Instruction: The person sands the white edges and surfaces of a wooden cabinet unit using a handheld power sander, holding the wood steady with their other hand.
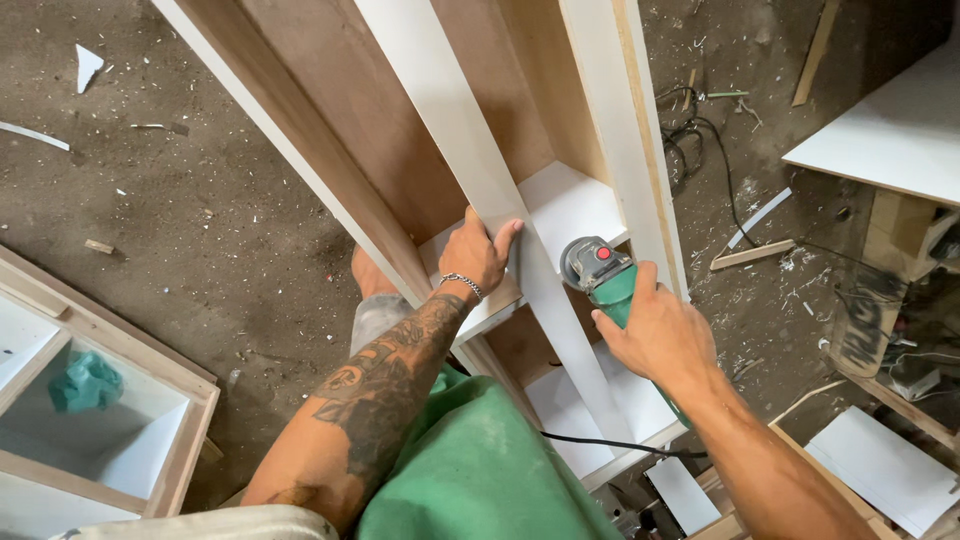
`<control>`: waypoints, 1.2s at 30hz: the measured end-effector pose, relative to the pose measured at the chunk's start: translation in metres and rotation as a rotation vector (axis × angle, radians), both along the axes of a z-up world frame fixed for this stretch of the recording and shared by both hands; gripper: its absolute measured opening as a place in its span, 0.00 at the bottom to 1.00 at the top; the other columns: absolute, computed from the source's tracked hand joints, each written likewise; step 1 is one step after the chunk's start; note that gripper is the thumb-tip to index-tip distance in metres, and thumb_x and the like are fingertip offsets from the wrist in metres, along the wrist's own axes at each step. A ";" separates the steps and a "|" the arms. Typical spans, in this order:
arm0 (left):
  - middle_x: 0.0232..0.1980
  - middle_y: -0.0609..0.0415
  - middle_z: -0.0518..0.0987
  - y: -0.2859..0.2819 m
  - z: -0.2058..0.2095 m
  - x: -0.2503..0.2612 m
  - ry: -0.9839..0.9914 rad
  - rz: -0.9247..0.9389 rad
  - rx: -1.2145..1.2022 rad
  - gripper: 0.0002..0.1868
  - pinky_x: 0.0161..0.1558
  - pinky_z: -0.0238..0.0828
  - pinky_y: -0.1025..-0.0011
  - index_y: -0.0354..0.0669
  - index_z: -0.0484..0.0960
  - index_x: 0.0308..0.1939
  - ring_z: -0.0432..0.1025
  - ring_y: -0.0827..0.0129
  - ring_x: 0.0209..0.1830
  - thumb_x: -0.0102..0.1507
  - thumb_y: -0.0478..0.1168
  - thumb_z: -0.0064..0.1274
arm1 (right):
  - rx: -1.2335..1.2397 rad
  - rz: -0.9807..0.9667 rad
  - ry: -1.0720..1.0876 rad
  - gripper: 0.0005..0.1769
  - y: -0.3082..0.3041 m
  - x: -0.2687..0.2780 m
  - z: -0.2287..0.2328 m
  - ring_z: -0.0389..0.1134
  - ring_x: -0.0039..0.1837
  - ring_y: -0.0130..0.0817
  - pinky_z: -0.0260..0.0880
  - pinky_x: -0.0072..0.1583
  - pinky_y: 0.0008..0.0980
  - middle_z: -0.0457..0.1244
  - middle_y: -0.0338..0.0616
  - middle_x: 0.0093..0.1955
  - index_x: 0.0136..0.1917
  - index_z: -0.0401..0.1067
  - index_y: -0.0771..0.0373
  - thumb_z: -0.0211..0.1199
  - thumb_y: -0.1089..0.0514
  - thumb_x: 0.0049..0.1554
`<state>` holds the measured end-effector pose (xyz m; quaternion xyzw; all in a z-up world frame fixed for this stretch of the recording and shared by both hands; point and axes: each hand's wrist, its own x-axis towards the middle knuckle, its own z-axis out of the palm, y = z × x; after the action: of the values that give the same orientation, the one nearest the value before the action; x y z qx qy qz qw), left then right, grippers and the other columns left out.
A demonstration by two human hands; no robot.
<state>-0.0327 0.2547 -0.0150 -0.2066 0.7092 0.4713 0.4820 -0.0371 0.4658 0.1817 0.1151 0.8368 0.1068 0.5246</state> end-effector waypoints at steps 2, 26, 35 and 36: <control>0.63 0.36 0.88 -0.001 0.000 0.002 -0.002 -0.004 0.001 0.38 0.70 0.79 0.40 0.48 0.70 0.63 0.82 0.39 0.68 0.72 0.77 0.47 | -0.006 0.009 0.000 0.43 0.000 0.003 0.000 0.79 0.62 0.73 0.79 0.63 0.67 0.73 0.65 0.60 0.75 0.57 0.64 0.58 0.29 0.65; 0.62 0.36 0.88 -0.002 -0.001 -0.001 0.010 -0.065 -0.012 0.40 0.71 0.78 0.41 0.46 0.69 0.64 0.81 0.40 0.69 0.73 0.78 0.44 | 0.004 -0.002 -0.014 0.42 0.000 -0.001 0.005 0.79 0.63 0.73 0.79 0.64 0.67 0.73 0.68 0.59 0.74 0.58 0.66 0.59 0.30 0.65; 0.63 0.37 0.87 -0.002 0.002 -0.004 -0.006 -0.063 -0.005 0.39 0.72 0.78 0.41 0.47 0.68 0.65 0.81 0.41 0.70 0.73 0.77 0.43 | 0.046 -0.016 -0.043 0.43 0.002 -0.014 0.006 0.78 0.65 0.75 0.78 0.66 0.68 0.73 0.69 0.60 0.74 0.57 0.66 0.61 0.31 0.64; 0.63 0.38 0.87 -0.001 0.001 -0.003 -0.007 -0.063 -0.005 0.39 0.72 0.78 0.42 0.47 0.69 0.64 0.81 0.42 0.70 0.73 0.78 0.43 | 0.041 -0.008 -0.070 0.43 -0.001 -0.011 0.007 0.78 0.65 0.75 0.79 0.66 0.67 0.73 0.69 0.61 0.74 0.57 0.65 0.60 0.29 0.64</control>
<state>-0.0360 0.2534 -0.0144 -0.1871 0.7150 0.4532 0.4984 -0.0486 0.4646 0.1883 0.1253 0.8149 0.1260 0.5516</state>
